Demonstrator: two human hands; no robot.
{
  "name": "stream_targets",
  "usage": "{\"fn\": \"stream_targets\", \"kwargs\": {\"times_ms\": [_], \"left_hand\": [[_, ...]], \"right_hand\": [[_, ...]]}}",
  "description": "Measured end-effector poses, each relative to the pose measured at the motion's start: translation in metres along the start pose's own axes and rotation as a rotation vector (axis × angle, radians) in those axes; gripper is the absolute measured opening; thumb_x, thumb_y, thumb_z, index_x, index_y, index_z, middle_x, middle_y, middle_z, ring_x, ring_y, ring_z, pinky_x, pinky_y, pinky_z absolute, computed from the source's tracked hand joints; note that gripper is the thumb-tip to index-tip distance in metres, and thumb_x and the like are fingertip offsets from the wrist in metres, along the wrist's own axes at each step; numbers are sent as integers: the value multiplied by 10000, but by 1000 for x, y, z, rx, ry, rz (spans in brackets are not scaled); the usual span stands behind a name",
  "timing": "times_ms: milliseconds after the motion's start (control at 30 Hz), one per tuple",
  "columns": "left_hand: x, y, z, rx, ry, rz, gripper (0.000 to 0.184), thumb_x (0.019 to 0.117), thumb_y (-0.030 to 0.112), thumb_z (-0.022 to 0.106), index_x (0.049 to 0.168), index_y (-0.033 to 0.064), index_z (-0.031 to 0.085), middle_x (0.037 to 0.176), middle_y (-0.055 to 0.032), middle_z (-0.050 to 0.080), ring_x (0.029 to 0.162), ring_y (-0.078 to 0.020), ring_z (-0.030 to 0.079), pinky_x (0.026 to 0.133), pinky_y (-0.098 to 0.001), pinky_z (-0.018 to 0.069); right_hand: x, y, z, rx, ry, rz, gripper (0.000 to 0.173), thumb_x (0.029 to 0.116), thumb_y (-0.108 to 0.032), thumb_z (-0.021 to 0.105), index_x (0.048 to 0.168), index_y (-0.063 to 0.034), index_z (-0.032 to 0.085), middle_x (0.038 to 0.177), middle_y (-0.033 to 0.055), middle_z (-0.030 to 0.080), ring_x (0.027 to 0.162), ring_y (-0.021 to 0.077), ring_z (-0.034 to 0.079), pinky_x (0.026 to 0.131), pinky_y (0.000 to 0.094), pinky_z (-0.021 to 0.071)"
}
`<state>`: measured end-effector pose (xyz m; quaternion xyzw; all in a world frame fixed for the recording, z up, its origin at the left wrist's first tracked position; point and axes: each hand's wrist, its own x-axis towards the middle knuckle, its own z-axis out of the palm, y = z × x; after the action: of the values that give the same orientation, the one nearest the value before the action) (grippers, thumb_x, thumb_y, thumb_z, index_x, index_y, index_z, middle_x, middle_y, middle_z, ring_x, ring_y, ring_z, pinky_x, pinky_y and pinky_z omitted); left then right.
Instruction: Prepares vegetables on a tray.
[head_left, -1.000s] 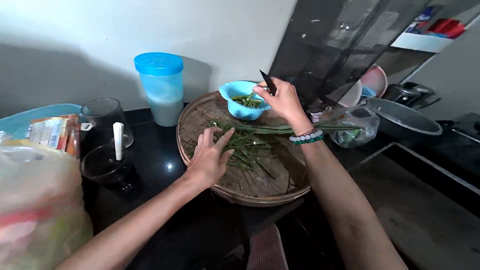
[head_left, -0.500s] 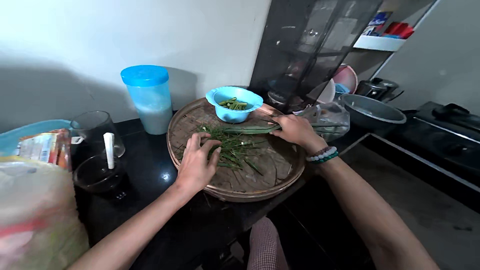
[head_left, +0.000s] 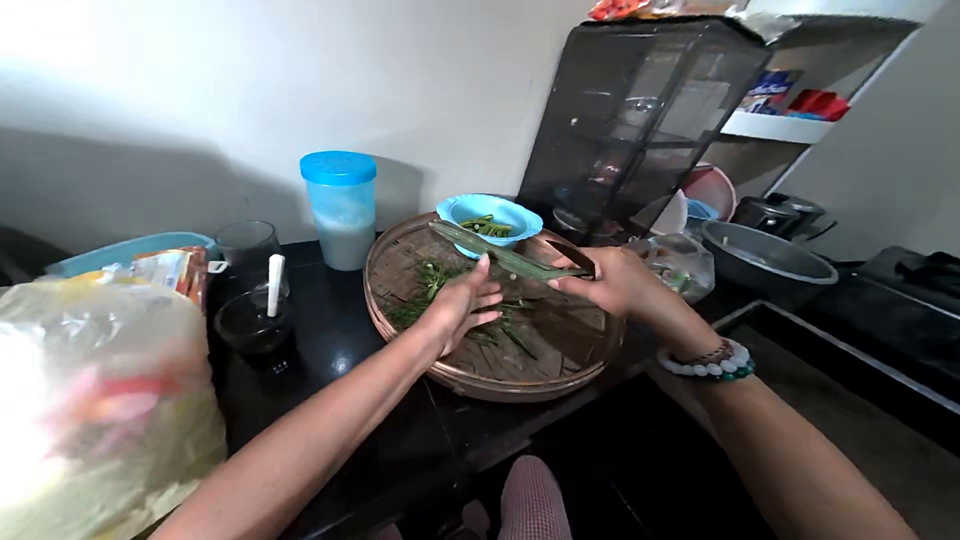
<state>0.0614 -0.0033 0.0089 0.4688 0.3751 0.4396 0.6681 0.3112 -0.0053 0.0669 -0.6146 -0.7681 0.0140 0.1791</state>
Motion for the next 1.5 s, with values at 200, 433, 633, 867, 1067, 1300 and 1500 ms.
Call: {"fn": "stream_targets", "kwargs": {"times_ms": [200,433,633,867,1067,1300,1500], "left_hand": [[22,-9,5,-355,122,83,458,1116,375,401,1483,100,395,1363,-131,616,1172,-300,649,954,-496,559],[22,-17,1,-429,204,22,548,1112,489,266,1545,159,333,1362,-113,624,1213,-309,625,999,-535,517],[20,-16,2,-487,225,-23,611,1105,521,244,1633,219,185,1606,-183,350,1410,-375,450,1075,-603,443],[19,-16,4,-441,227,-20,609,1100,526,249,1621,213,215,1596,-185,360,1399,-370,464,1060,-594,461],[18,-17,3,-306,231,-18,613,1102,505,299,1625,210,177,1605,-174,350,1397,-361,472,1049,-583,485],[14,-19,8,-286,238,-52,505,1121,442,306,1450,66,378,1098,-170,656,957,-301,691,859,-501,584],[22,-19,3,-389,318,-38,536,1123,449,277,1474,54,361,1190,-175,680,1084,-303,677,932,-501,544]], "right_hand": [[-2,-17,6,84,-170,-93,654,914,-565,704,1453,-218,574,1288,124,677,1191,324,636,1026,634,466],[8,-41,16,-160,82,-315,538,1089,-551,266,1432,-316,606,1359,48,645,1196,298,644,912,621,524],[10,-66,53,-358,65,-386,461,1108,-412,350,1551,-350,458,1063,138,669,785,340,673,606,516,536],[16,-73,63,-356,58,-373,456,1104,-342,405,1556,-400,436,1010,139,661,765,325,663,590,482,520],[29,-71,68,-355,112,-442,490,1045,-201,543,1487,-410,532,1018,165,646,777,347,656,608,508,521],[81,-29,20,-494,124,-467,711,973,-40,580,1519,-476,449,1049,246,632,731,454,647,552,605,503],[49,-16,1,-51,-58,-271,616,998,-687,430,1406,-265,616,1156,137,716,1023,354,692,852,650,530]]}}
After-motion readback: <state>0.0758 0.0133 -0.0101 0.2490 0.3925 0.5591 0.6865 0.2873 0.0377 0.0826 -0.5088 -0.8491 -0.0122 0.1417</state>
